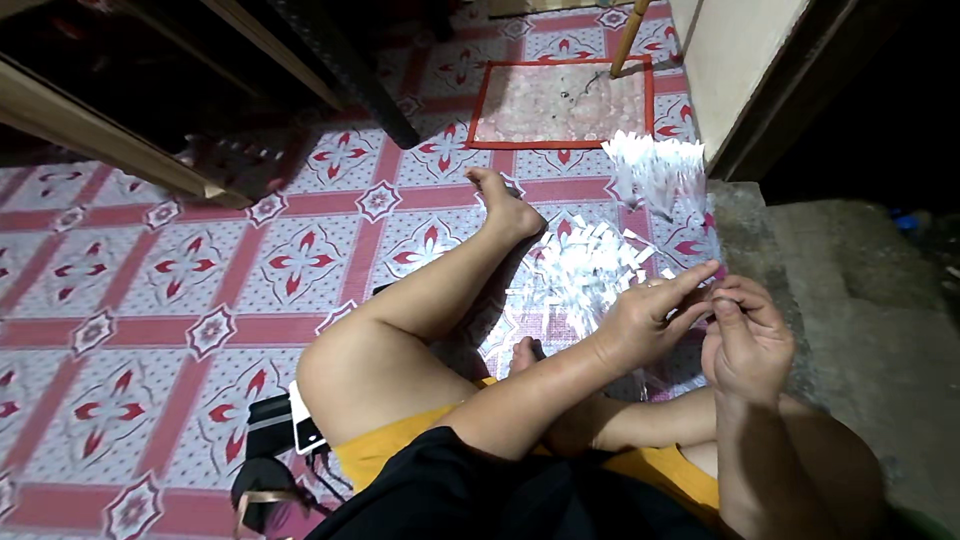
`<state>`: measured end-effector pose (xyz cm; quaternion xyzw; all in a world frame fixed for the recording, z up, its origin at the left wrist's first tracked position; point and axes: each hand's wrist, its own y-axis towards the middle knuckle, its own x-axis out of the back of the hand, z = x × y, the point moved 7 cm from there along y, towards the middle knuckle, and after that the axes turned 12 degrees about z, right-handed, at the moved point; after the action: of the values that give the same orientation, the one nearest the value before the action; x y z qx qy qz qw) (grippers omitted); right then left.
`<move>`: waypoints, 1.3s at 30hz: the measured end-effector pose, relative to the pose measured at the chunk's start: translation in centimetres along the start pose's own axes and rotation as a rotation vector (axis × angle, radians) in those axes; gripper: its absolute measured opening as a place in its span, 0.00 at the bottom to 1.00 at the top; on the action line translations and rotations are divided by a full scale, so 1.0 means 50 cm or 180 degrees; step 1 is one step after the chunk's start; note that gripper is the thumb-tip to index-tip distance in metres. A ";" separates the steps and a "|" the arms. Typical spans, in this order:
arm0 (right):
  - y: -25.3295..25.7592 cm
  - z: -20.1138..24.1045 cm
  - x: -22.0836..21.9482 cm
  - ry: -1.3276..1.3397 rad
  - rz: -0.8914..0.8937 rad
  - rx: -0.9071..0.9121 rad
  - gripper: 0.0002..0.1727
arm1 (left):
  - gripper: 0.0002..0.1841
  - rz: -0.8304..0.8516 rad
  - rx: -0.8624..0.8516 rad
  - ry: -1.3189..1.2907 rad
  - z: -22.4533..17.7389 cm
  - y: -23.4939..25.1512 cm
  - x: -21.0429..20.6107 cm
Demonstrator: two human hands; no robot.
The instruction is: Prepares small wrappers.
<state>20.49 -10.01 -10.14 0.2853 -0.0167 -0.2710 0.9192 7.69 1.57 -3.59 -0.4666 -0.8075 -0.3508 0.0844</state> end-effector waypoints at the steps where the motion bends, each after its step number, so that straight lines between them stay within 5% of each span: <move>1: -0.001 -0.001 -0.001 -0.0018 -0.0016 0.0007 0.11 | 0.29 0.0007 0.0023 0.0005 0.005 -0.002 -0.005; 12: -0.007 0.005 -0.006 -0.0381 -0.0267 0.0032 0.11 | 0.31 0.0030 0.0000 0.0242 0.012 -0.007 -0.021; 17: -0.010 -0.012 -0.016 -0.0259 -0.0079 -0.0445 0.21 | 0.31 0.0158 -0.0160 0.0614 -0.003 -0.008 -0.009; 24: -0.001 0.002 -0.023 -0.0396 0.0093 -0.0411 0.10 | 0.35 0.0078 0.0077 0.0473 -0.012 -0.007 0.017; 27: -0.008 -0.010 -0.003 -0.0595 0.0136 -0.0277 0.10 | 0.40 0.0527 0.0645 0.0519 -0.007 0.003 0.027; 31: 0.022 0.049 0.007 -0.0278 0.0056 0.0021 0.11 | 0.20 0.1520 0.0819 0.1390 0.107 -0.053 -0.029; 34: 0.072 0.182 -0.054 -0.0096 -0.0718 -0.0297 0.08 | 0.13 0.2719 0.0759 0.1590 0.238 -0.152 -0.128; 39: 0.042 0.107 0.047 -0.0003 -0.0594 -0.0078 0.10 | 0.10 0.3235 0.0898 0.2216 0.306 -0.232 -0.169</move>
<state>22.55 -12.49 -4.84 0.2743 0.0128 -0.3558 0.8933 5.83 1.88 -24.47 -0.6348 -0.4488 -0.2884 0.5590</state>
